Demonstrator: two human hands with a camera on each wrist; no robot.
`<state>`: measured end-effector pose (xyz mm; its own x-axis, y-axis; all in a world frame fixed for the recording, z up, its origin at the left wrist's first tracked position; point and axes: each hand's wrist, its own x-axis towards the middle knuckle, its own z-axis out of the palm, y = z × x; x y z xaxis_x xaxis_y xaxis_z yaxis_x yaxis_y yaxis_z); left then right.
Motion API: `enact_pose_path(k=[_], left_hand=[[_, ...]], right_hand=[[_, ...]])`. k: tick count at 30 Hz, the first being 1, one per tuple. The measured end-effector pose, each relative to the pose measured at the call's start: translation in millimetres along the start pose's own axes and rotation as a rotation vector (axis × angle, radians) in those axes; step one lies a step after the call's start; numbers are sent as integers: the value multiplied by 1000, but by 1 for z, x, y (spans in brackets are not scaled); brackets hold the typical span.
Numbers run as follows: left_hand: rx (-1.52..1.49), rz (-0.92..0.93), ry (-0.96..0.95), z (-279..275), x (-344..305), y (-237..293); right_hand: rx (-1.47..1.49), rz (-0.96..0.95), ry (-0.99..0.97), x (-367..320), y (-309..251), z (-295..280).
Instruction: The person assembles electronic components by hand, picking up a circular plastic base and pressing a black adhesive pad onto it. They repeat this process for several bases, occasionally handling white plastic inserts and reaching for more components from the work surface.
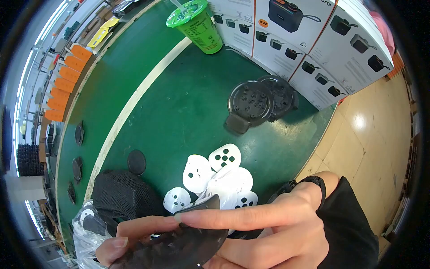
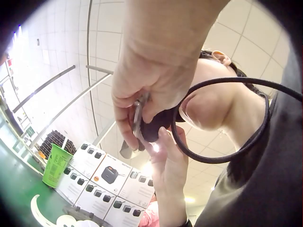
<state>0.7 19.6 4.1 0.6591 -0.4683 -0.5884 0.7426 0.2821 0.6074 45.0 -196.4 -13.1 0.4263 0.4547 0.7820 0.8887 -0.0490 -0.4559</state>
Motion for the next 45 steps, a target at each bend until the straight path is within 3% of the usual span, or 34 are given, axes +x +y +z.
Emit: enact_pose_path(k=[2,6,9,15,18,21,26,29,31,32,34,37,40,43,45], left_hand=[[-22,18,-39,-5,1,-3],[5,7,-85,-7,2,-1],[-37,-17,-53,-4,1,2],[-70,20,-66,-5,3,-6],[-67,2,-27,-2,-1,-4],[-38,-28,7,4,-2,3],[-42,4,-92,-3,4,1],[-90,19,-28,-1,5,-2],[117,415,46,-1,13,-18],[345,804,77,-6,29,-40],[697,1111,207,-8,33,-47],[778,955,426,-2,24,-42],[496,968,410,-5,34,-62],[465,894,329,-8,31,-58],[383,897,374,4,31,-55]], right_hand=[[-1,66,-16,5,-4,-1],[133,-47,161,-12,7,8],[298,53,150,-10,8,3],[108,-243,114,-16,24,4],[20,-38,6,3,4,-3],[71,-30,-94,-2,10,-9],[28,-4,85,3,3,2],[23,-189,155,-14,20,10],[46,-240,119,-14,27,7],[67,-221,97,-15,28,5],[149,-7,37,-20,17,0],[187,181,149,-16,16,11],[191,283,178,-14,16,15],[182,323,157,-12,17,14],[164,333,144,-11,16,14]])
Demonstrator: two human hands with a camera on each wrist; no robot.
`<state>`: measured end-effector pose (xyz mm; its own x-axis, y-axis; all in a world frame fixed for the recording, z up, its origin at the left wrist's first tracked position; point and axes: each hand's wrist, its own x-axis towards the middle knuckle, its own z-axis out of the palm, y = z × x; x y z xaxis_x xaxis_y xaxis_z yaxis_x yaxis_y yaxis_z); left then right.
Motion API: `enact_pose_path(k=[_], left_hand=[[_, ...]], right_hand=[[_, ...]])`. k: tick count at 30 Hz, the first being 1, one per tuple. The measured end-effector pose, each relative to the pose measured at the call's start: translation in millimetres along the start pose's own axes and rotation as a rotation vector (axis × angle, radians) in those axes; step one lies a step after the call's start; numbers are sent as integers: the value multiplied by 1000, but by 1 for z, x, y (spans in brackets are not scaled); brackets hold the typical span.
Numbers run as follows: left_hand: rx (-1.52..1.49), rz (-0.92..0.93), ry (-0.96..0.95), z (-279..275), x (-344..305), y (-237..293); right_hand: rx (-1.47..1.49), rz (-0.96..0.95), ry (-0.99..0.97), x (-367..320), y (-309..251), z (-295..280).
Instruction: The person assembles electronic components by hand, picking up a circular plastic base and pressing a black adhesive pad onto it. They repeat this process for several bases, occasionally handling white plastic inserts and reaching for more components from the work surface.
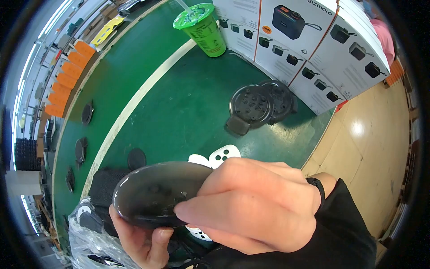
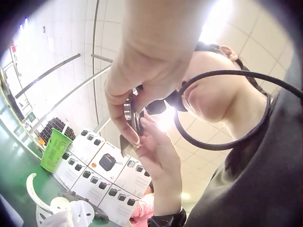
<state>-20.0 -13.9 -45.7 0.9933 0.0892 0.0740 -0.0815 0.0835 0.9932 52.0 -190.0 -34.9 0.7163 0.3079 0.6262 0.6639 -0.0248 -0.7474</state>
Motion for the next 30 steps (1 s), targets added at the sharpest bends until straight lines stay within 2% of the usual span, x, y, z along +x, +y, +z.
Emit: enact_pose_path(k=[1,3,5,7,10,14,22,26,30], left_hand=[[5,18,49,4,1,1],[136,177,205,5,3,-8],[16,92,-43,-6,3,-9],[-4,80,-169,-11,3,-11],[-2,110,-161,-9,6,-12],[-147,45,-77,8,4,-5],[138,165,-24,-5,4,-10],[460,258,51,-17,2,-5],[556,301,136,-16,-3,-2]], right_hand=[[-10,3,-7,0,-1,0],[-23,-4,-28,2,0,-2],[-29,-16,-46,3,1,-2],[-46,-17,-62,5,0,-2],[-84,-10,-91,7,-3,-4],[-112,-10,-119,8,-5,-6],[-120,1,-149,11,-7,-4],[-108,12,-89,6,-4,7],[-252,32,38,3,-11,22]])
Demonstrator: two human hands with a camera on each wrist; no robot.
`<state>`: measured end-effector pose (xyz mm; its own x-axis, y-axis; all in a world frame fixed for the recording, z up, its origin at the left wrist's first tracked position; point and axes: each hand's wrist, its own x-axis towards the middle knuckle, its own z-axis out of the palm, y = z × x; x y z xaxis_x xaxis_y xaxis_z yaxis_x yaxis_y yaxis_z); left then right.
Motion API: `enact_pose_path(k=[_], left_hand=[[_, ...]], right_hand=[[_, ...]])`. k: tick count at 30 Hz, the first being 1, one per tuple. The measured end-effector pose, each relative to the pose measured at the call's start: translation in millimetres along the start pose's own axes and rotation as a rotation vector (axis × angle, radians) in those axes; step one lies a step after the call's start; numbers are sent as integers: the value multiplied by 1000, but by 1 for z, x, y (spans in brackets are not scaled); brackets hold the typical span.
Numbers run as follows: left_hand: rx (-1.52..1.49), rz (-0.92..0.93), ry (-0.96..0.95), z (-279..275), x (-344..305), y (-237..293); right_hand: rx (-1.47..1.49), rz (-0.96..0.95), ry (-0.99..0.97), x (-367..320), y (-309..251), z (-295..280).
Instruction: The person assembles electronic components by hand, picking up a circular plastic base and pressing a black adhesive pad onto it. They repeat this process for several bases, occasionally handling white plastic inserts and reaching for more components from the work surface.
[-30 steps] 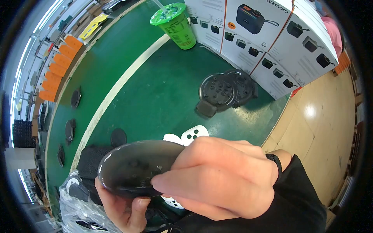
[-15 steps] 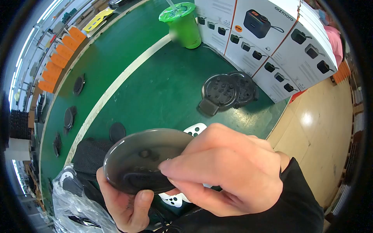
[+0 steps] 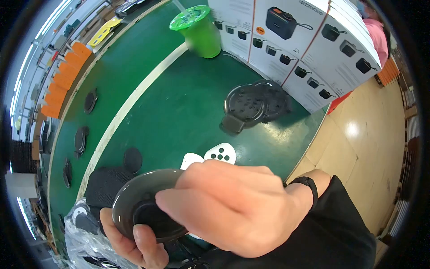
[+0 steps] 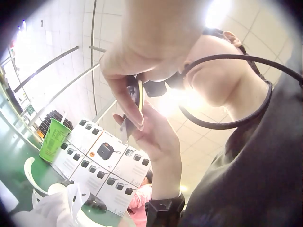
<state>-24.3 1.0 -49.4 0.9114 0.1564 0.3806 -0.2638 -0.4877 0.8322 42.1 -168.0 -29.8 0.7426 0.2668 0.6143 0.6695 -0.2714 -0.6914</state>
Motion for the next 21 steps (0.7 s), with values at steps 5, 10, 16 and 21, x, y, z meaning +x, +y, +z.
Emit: enact_pose_path(k=[5,10,16,21], left_hand=[[65,-37,19,5,4,16],[43,-7,117,9,6,14],[-72,-101,206,2,-1,11],[-337,-181,193,10,11,22]], right_hand=[[-244,-233,148,4,0,13],[-466,-290,96,13,-5,4],[198,179,-463,22,19,-27],[375,137,-722,16,25,-19]])
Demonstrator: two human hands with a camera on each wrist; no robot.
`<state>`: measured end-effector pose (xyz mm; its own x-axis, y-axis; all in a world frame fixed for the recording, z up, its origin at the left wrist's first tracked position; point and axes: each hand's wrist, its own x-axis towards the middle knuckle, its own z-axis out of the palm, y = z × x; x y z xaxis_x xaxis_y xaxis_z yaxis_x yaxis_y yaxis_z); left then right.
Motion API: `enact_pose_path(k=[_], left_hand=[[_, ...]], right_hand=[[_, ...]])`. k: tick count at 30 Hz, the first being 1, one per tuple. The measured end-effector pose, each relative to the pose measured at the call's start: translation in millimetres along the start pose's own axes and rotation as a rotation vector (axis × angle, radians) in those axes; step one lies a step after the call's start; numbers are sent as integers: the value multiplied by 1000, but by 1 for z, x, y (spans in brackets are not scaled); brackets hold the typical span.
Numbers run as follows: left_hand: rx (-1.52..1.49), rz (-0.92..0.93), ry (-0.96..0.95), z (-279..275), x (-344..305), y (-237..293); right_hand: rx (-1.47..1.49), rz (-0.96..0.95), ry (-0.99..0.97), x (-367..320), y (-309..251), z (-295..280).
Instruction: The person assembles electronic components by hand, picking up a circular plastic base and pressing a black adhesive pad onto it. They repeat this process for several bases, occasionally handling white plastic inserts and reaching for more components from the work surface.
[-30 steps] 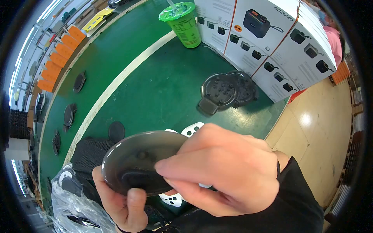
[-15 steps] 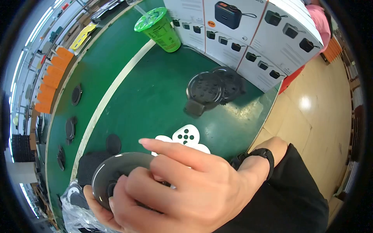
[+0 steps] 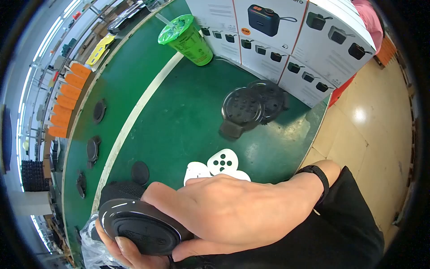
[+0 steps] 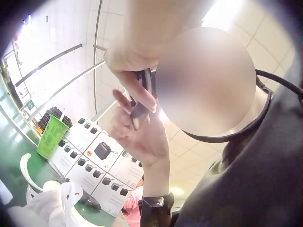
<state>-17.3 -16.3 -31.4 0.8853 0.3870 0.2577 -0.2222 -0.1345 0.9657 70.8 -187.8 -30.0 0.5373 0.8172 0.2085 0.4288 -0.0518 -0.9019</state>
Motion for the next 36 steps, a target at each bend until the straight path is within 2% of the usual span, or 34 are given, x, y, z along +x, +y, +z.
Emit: enact_pose_path(k=[2,6,8,11,14,16,17,19,20,22,23,24,25,26,27,28,29,30,31,32,33,35,36], left_hand=[[-56,-42,-47,-3,1,3],[103,-192,-359,-22,18,12],[60,-187,-361,-29,16,3],[-191,-92,-304,-9,15,-8],[-211,-173,-236,-5,11,0],[-281,-39,-271,-7,15,-15],[-261,-34,-296,-11,16,-17],[-219,-21,-347,-17,22,-17],[-201,-78,-267,-10,16,-9],[-80,9,-173,-13,24,-15],[-97,-120,-127,-10,28,-13],[-129,-205,-147,-9,40,-16],[-159,-287,-165,-9,52,-22],[-212,-318,-205,-8,63,-30],[-264,-345,-238,-9,72,-35],[-210,-417,-214,-12,78,-33],[-156,-494,-186,-16,79,-30],[-119,-468,-215,-23,76,-24],[-9,-322,-271,-27,71,-19],[130,-232,-379,-37,65,-8],[262,-147,-494,-50,57,7],[554,28,-504,-71,38,44],[600,57,-387,-76,25,61]], right_hand=[[-12,-44,20,0,-2,-1],[-101,-163,91,3,-2,-2],[-213,-286,161,4,0,3],[-252,-356,227,5,-1,9],[-321,-399,255,7,1,15],[-358,-435,300,10,6,21],[-375,-453,323,11,8,24],[-329,-399,319,14,2,25],[-305,-369,319,15,0,26],[-295,-249,344,22,2,25],[-288,-196,352,28,3,23],[-173,-44,311,34,4,18],[-119,16,317,45,10,13],[-125,9,288,59,28,6],[84,-2,250,81,42,3],[278,337,110,86,40,-15],[257,433,118,101,44,-25],[248,452,186,117,55,-31],[200,496,180,135,65,-42],[233,560,168,152,77,-50],[256,570,254,166,92,-53],[265,592,310,198,138,-64],[307,612,335,208,147,-66]])
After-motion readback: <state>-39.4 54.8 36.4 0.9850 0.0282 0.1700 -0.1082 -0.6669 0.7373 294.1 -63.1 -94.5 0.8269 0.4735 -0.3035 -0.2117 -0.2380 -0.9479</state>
